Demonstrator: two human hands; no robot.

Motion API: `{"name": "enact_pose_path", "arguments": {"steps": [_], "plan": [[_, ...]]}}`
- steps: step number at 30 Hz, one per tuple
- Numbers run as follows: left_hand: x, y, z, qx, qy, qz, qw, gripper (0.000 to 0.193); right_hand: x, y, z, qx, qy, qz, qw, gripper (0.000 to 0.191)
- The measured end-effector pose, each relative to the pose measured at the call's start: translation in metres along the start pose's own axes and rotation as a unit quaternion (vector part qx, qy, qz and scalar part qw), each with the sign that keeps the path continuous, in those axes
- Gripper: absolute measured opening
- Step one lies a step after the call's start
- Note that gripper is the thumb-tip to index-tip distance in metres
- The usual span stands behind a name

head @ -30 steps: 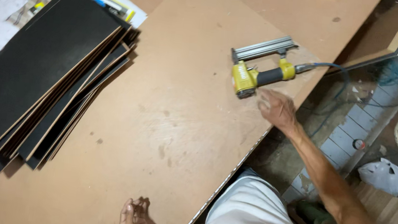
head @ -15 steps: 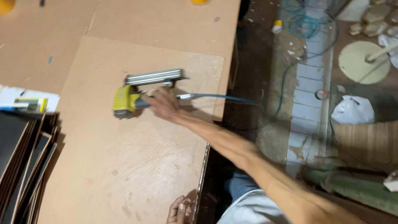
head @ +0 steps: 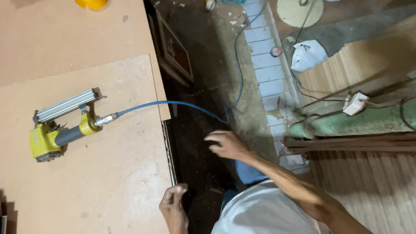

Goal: The person stacks thin wood panels on a workbench, then picks up a stack of black-coated panels and places them on top. The person then walks to another table, picks up several plastic-wrapped metal rods, and places them on the workbench.

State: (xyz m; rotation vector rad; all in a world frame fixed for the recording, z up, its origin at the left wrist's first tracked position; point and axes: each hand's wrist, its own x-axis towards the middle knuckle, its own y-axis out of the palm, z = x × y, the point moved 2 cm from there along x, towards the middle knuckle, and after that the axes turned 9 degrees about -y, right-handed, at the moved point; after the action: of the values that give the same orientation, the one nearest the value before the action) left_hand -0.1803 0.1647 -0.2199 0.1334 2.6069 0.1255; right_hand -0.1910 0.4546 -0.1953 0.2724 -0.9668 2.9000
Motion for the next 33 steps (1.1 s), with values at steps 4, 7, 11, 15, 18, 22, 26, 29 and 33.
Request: {"name": "enact_pose_path", "arguments": {"steps": [4, 7, 11, 15, 18, 22, 26, 29, 33], "plan": [[0.021, 0.06, -0.022, 0.022, 0.01, 0.045, 0.999, 0.02, -0.101, -0.06, -0.087, -0.02, 0.211, -0.052, 0.976, 0.028], [0.039, 0.113, -0.026, 0.028, 0.041, 0.078, 0.996, 0.019, -0.15, -0.09, -0.127, -0.04, 0.274, -0.068, 0.958, 0.028], [0.066, 0.193, -0.016, 0.027, 0.049, 0.095, 0.994, 0.018, -0.161, -0.119, -0.155, 0.046, 0.245, -0.029, 0.968, 0.028], [0.095, 0.27, 0.0, 0.021, -0.001, 0.11, 0.994, 0.015, -0.134, -0.16, -0.186, 0.025, 0.188, 0.121, 0.974, 0.033], [0.113, 0.321, 0.007, -0.077, -0.056, 0.151, 0.984, 0.013, -0.1, -0.205, -0.217, 0.003, 0.208, 0.087, 0.974, 0.032], [0.132, 0.36, 0.012, -0.067, -0.091, 0.094, 0.989, 0.015, -0.029, -0.248, -0.263, 0.035, 0.214, 0.033, 0.976, 0.031], [0.17, 0.378, 0.009, -0.071, -0.089, 0.058, 0.992, 0.013, 0.042, -0.254, -0.289, 0.127, 0.218, 0.038, 0.967, 0.029], [0.225, 0.395, -0.002, -0.082, -0.067, 0.031, 0.994, 0.008, 0.093, -0.251, -0.3, 0.133, 0.176, 0.076, 0.972, 0.027], [0.321, 0.433, -0.03, -0.081, -0.061, 0.019, 0.995, 0.005, 0.181, -0.261, -0.332, 0.124, 0.122, 0.156, 0.972, 0.025]]}}
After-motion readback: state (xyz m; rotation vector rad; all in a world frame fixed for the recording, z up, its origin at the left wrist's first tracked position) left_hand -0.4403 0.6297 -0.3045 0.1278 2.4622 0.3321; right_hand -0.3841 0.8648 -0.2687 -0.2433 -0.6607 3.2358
